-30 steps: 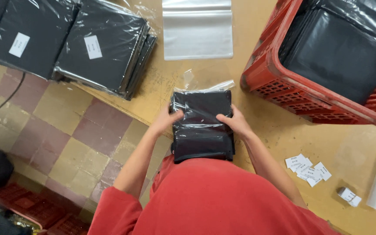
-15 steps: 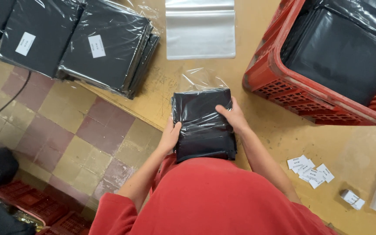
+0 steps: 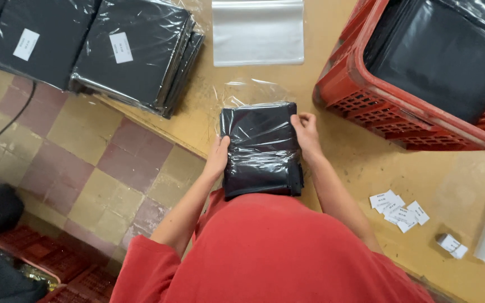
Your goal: The person is packaging stacks of black plastic bags into clear plastic sleeves and organizing them on a work table.
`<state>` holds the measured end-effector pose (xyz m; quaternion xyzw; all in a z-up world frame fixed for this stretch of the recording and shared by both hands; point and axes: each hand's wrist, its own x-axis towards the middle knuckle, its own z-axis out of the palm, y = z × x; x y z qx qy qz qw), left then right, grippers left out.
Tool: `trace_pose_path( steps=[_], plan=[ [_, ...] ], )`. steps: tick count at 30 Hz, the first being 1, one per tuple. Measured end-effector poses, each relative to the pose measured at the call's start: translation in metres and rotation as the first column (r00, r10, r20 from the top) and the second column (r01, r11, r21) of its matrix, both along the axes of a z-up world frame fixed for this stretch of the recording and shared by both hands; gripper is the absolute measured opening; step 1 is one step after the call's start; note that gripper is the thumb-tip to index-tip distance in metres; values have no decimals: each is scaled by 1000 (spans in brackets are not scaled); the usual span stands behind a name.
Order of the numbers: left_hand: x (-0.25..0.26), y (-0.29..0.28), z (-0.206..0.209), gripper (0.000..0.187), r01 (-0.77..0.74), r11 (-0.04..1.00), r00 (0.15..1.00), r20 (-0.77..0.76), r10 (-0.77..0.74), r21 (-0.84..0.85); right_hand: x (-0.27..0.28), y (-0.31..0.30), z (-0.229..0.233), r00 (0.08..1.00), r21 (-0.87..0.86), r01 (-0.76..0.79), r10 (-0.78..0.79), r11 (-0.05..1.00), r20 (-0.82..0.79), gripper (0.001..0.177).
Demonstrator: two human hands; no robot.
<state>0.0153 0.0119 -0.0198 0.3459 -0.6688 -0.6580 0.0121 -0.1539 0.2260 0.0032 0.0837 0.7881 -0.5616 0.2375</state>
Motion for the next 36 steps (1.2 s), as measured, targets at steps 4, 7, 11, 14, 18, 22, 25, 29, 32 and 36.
trace_pose_path(
  steps=[4, 7, 11, 14, 18, 22, 25, 29, 32, 36],
  plan=[
    [-6, -19, 31, 45, 99, 994, 993, 56, -101, 49, 12, 10, 18, 991, -114, -133, 130, 984, -36, 37],
    [-25, -22, 74, 80, -36, 995, 999, 10, 35, 90, 17, 41, -5, 947, 99, -318, 321, 943, -14, 47],
    [-31, -14, 61, 59, -43, 995, 999, 6, 43, 84, 3, 39, -7, 950, 18, -301, 299, 953, 95, 60],
    [-14, -7, 57, 54, 30, 999, 998, 55, -32, 43, -7, 6, 11, 979, -219, -169, 190, 961, 75, 68],
    [-8, -22, 53, 57, 129, 989, 989, 67, -133, 67, 7, -18, 37, 976, -228, -199, 213, 953, 39, 68],
    [-31, -31, 88, 98, 162, 987, 958, 236, -163, 22, 15, 11, 15, 944, -124, -300, 313, 946, 101, 65],
    [-35, -17, 68, 65, -29, 998, 999, -19, 30, 51, 15, 19, 15, 943, -174, -300, 319, 938, 98, 75],
    [-16, -6, 38, 61, -8, 1000, 1000, -20, 7, -22, 1, 3, 10, 963, -263, -215, 249, 941, 102, 63],
    [-2, 1, 44, 58, -13, 1000, 999, -51, 13, 5, 7, -10, 27, 976, -221, -171, 195, 960, 92, 57],
    [11, 2, 48, 55, -11, 996, 993, 117, 1, 86, 28, 1, 38, 955, -10, -258, 256, 966, 148, 66]
  ],
)
